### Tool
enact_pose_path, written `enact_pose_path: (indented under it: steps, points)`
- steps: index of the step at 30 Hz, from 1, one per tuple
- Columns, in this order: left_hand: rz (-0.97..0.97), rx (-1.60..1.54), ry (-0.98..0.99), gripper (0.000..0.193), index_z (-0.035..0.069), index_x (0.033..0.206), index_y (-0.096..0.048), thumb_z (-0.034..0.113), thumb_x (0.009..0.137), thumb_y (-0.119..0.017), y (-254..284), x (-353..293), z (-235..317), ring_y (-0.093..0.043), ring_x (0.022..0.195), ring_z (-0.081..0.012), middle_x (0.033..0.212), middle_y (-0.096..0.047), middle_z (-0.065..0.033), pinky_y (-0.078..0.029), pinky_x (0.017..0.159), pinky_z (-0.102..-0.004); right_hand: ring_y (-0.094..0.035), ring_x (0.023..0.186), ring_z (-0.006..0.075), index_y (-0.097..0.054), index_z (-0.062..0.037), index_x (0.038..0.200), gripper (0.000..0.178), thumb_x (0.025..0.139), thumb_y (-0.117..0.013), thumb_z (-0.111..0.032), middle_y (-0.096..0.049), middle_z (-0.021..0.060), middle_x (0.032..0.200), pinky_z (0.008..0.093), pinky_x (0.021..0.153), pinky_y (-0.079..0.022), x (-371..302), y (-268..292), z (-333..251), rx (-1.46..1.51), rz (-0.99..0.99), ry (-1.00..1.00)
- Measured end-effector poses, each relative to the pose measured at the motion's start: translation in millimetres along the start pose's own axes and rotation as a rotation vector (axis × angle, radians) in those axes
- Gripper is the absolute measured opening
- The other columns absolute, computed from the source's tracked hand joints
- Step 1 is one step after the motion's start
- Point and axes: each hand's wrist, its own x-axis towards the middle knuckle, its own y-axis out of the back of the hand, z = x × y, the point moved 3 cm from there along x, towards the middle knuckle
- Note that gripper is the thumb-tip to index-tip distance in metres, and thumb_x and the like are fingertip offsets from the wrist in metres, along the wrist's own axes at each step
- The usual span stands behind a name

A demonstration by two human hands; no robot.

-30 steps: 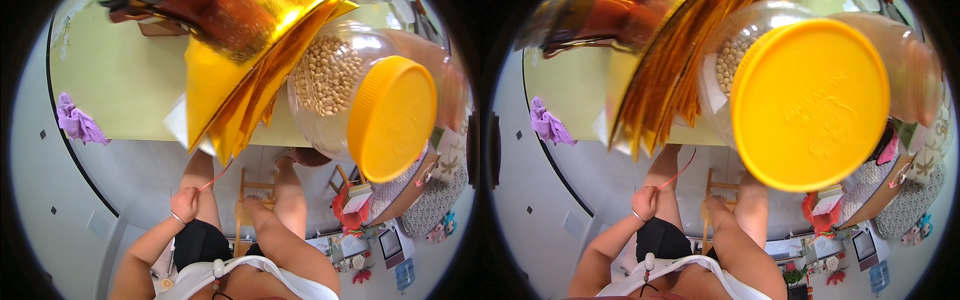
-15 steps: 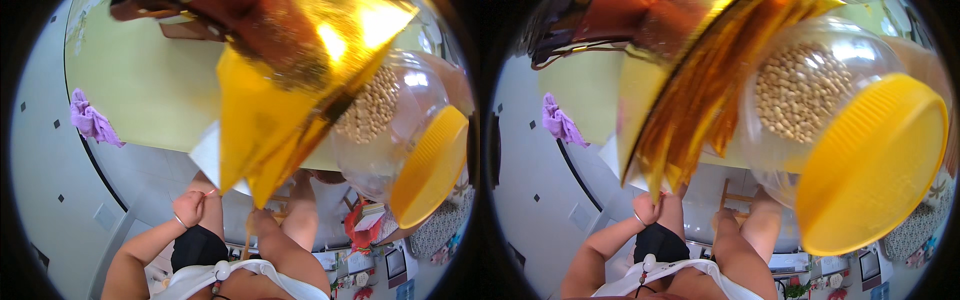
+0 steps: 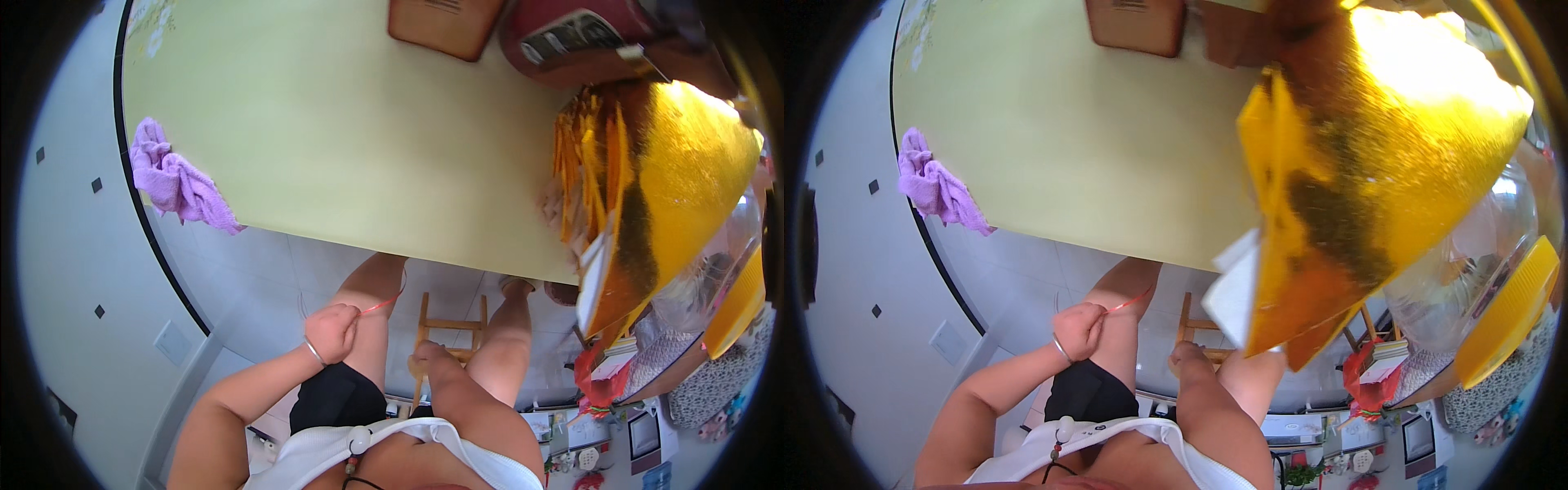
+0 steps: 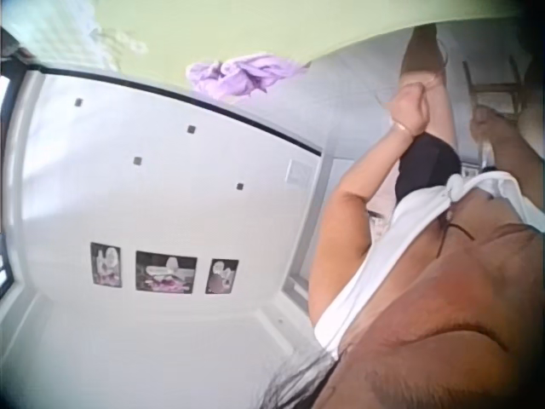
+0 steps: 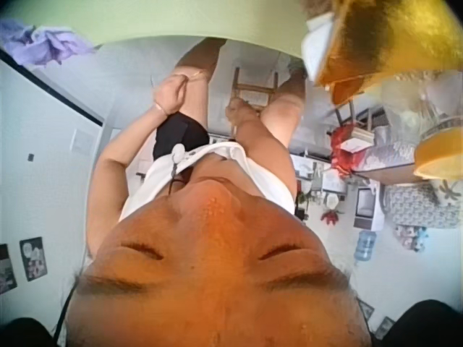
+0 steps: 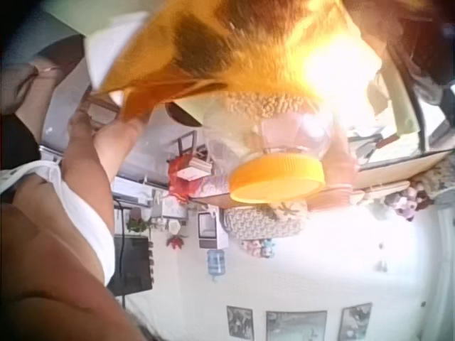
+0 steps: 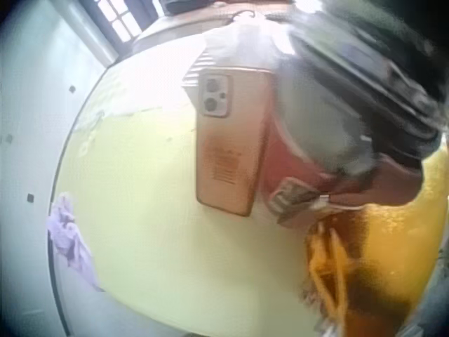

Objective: The person sits on the floor and folds a yellow sheet of paper into a smaller rectangular shape using their hands. They repeatedly fold the paper in half and press the creases to ensure a neat finish.

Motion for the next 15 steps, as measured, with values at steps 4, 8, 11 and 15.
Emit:
enact_pose_path:
  steps: [4,8,11,15]
  points:
    - [-0.019,-0.009,-0.002,0.008,0.006,0.09,-0.065,0.007,0.083,-0.062,3.0,-5.1,-15.2,-0.065,0.074,-0.0352,0.08,-0.065,-0.0136,-0.052,0.063,-0.0428,-0.06,0.124,0.0295,-0.067,-0.0129,0.128,0.063,0.07,-0.077,-0.036,-0.065,0.0131,0.132,0.0479,0.102,-0.046,-1.1,4.1,-49.1,-0.182,0.127,0.199]
    - [-0.061,-0.027,0.013,0.009,0.007,0.091,-0.066,0.008,0.084,-0.061,5.4,-5.6,-21.8,-0.066,0.076,-0.0341,0.082,-0.066,-0.0124,-0.053,0.064,-0.0432,-0.061,0.123,0.0285,-0.068,-0.0127,0.126,0.054,0.077,-0.073,-0.035,-0.066,0.0132,0.13,0.0467,0.101,-0.047,-28.9,41.3,-115.9,-0.385,0.246,0.247]
    - [-0.061,-0.05,0.007,0.01,0.008,0.092,-0.066,0.007,0.083,-0.06,1.9,-10.1,-32.4,-0.066,0.078,-0.0336,0.084,-0.067,-0.0118,-0.053,0.065,-0.0433,-0.061,0.122,0.0285,-0.069,-0.0127,0.125,0.051,0.079,-0.071,-0.034,-0.066,0.0131,0.13,0.0458,0.1,-0.048,-39.8,74.9,-146.8,-0.354,0.326,0.223]
    - [-0.024,-0.06,0.008,0.009,0.009,0.091,-0.065,0.009,0.083,-0.059,4.8,-8.4,-35.0,-0.065,0.076,-0.0346,0.081,-0.065,-0.0121,-0.052,0.064,-0.0448,-0.061,0.122,0.0286,-0.069,-0.0128,0.124,0.048,0.081,-0.069,-0.033,-0.066,0.0128,0.13,0.0447,0.099,-0.049,-49.9,91.3,-147.5,-0.274,0.414,0.171]
